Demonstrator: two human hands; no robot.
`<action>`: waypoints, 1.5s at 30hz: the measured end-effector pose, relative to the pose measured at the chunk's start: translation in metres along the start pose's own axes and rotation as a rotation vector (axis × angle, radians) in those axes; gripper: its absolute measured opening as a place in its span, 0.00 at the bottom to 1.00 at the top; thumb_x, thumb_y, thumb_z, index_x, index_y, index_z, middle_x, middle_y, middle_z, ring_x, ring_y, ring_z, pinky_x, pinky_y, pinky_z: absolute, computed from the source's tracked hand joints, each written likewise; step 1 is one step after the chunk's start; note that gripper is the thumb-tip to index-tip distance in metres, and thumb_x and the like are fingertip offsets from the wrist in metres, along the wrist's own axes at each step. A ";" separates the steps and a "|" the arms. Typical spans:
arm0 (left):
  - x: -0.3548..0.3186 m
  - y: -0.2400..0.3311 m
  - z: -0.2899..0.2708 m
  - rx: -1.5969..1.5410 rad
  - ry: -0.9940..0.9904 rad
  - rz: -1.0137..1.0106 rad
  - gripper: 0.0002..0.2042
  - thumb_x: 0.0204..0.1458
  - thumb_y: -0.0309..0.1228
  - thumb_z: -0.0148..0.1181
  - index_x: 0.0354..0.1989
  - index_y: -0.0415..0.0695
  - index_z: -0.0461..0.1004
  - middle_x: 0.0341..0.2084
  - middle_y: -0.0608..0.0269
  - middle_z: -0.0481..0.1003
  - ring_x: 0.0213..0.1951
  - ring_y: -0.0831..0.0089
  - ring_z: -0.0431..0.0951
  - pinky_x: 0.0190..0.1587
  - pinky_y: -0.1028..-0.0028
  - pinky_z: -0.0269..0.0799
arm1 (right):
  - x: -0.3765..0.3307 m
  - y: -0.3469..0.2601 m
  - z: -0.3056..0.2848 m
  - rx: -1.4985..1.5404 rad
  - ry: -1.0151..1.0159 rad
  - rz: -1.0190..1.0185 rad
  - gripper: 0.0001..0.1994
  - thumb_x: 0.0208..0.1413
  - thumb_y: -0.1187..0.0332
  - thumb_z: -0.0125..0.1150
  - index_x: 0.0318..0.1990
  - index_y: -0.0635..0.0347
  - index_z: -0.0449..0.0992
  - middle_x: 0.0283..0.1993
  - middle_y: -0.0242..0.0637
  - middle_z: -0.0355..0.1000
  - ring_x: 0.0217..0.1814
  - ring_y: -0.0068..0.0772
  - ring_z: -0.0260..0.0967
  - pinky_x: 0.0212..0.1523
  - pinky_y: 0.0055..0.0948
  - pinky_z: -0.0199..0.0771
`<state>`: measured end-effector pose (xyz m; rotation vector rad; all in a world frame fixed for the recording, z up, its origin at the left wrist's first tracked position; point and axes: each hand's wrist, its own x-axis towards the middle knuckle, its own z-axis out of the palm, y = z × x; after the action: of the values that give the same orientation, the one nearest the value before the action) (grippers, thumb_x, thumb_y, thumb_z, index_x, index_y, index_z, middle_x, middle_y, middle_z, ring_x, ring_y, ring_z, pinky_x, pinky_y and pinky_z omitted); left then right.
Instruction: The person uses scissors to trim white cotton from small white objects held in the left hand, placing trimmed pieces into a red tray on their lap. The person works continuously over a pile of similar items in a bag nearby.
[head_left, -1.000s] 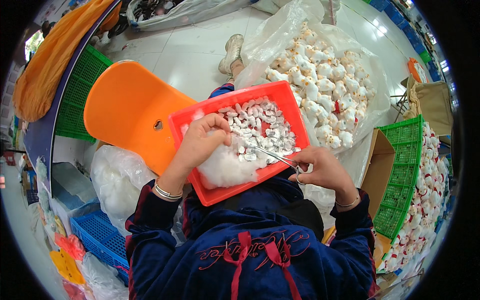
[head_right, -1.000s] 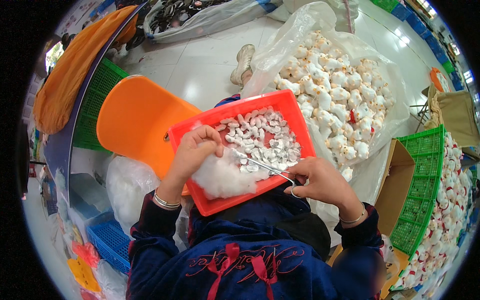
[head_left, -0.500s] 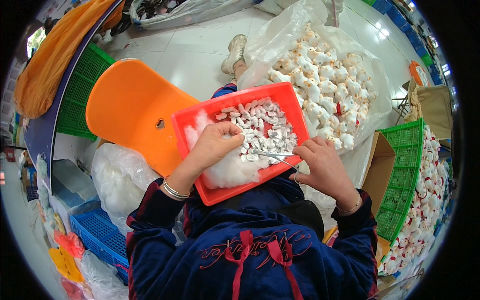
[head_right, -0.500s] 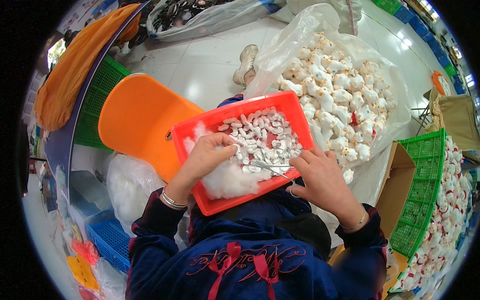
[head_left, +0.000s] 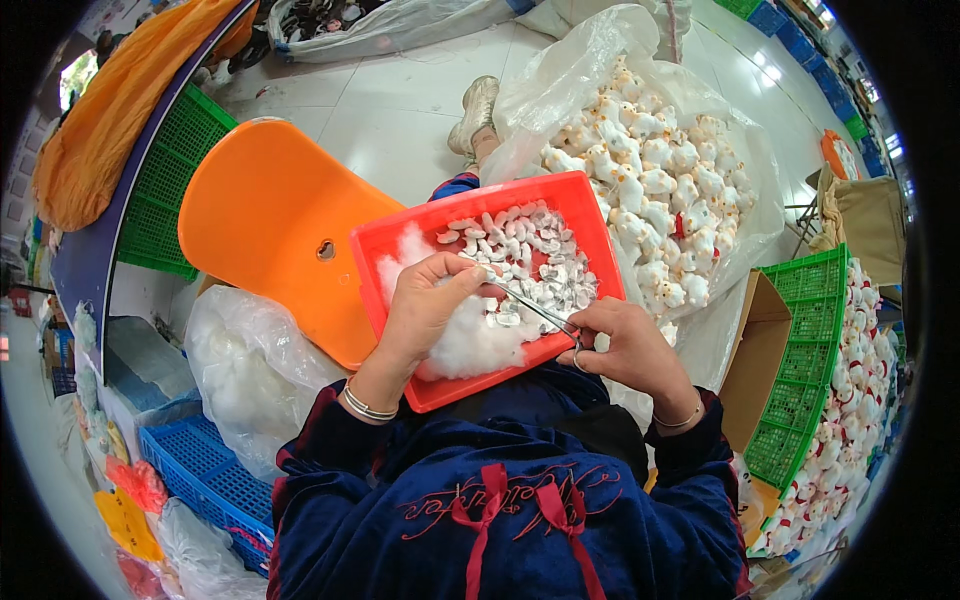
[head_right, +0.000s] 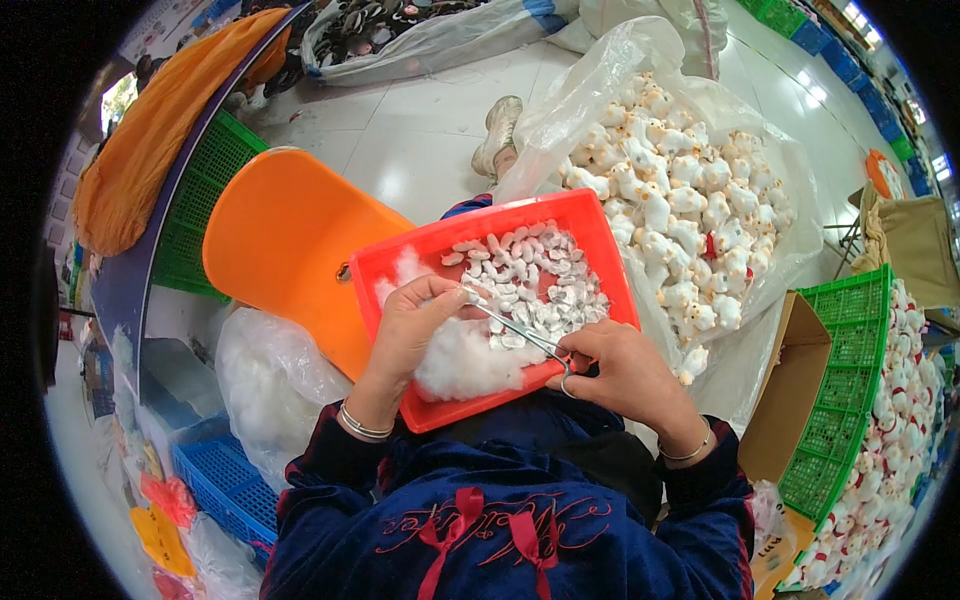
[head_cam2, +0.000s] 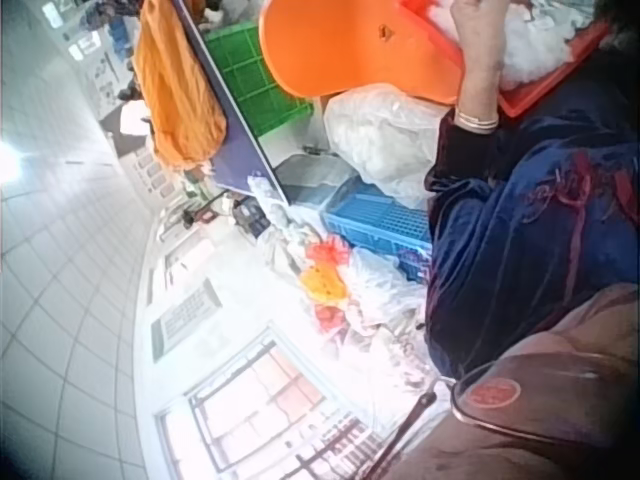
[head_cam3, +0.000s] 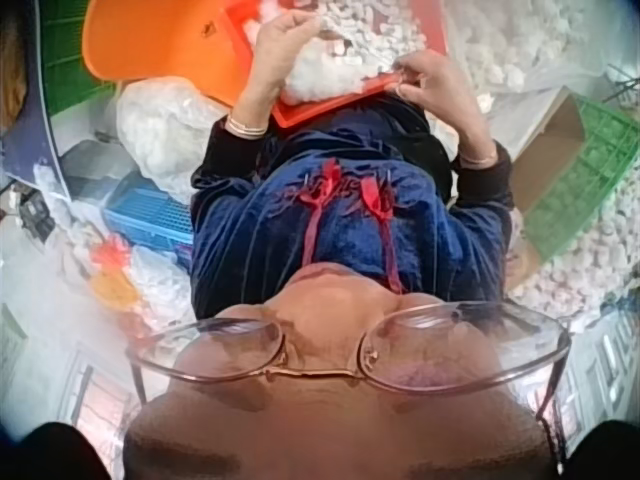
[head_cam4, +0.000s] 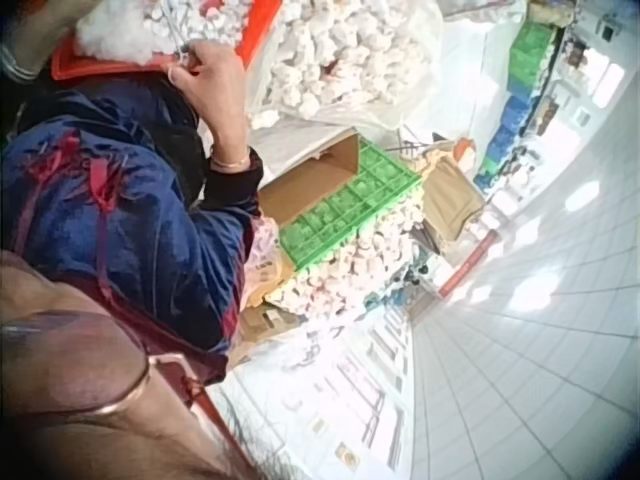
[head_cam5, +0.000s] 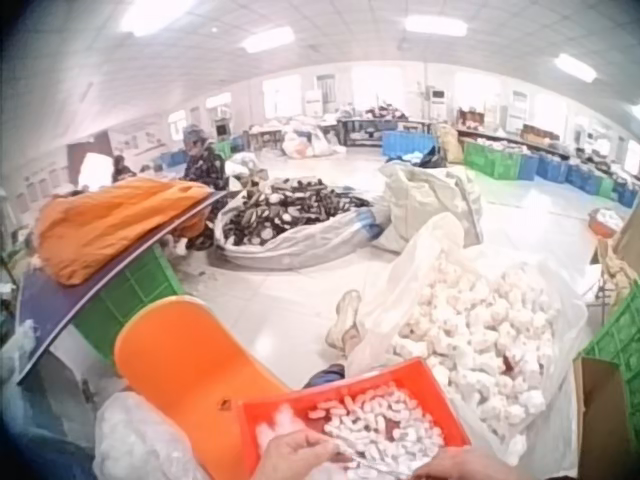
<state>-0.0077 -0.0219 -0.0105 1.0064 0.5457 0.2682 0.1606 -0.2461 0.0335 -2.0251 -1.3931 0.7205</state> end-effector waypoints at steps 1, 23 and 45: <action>0.000 0.000 0.000 -0.008 0.002 0.004 0.07 0.64 0.27 0.63 0.43 0.35 0.80 0.40 0.56 0.83 0.43 0.68 0.85 0.48 0.71 0.81 | 0.000 0.002 0.001 -0.005 0.004 -0.011 0.16 0.46 0.64 0.76 0.41 0.62 0.82 0.30 0.39 0.76 0.35 0.42 0.75 0.37 0.38 0.75; -0.002 -0.006 0.009 0.011 0.057 0.046 0.07 0.65 0.26 0.61 0.43 0.35 0.80 0.42 0.53 0.83 0.44 0.68 0.85 0.50 0.71 0.82 | 0.004 0.021 0.021 0.199 0.019 -0.027 0.16 0.45 0.68 0.74 0.43 0.63 0.82 0.33 0.40 0.77 0.37 0.44 0.75 0.40 0.38 0.75; -0.003 -0.012 0.010 -0.031 0.146 0.036 0.08 0.64 0.29 0.62 0.42 0.36 0.82 0.38 0.58 0.84 0.38 0.77 0.82 0.43 0.77 0.80 | 0.005 0.015 0.022 -0.067 0.081 -0.004 0.13 0.48 0.66 0.73 0.41 0.57 0.81 0.33 0.36 0.75 0.41 0.43 0.73 0.43 0.40 0.74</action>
<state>-0.0053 -0.0363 -0.0158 0.9725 0.6541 0.3836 0.1565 -0.2421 0.0068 -2.0785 -1.3915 0.5900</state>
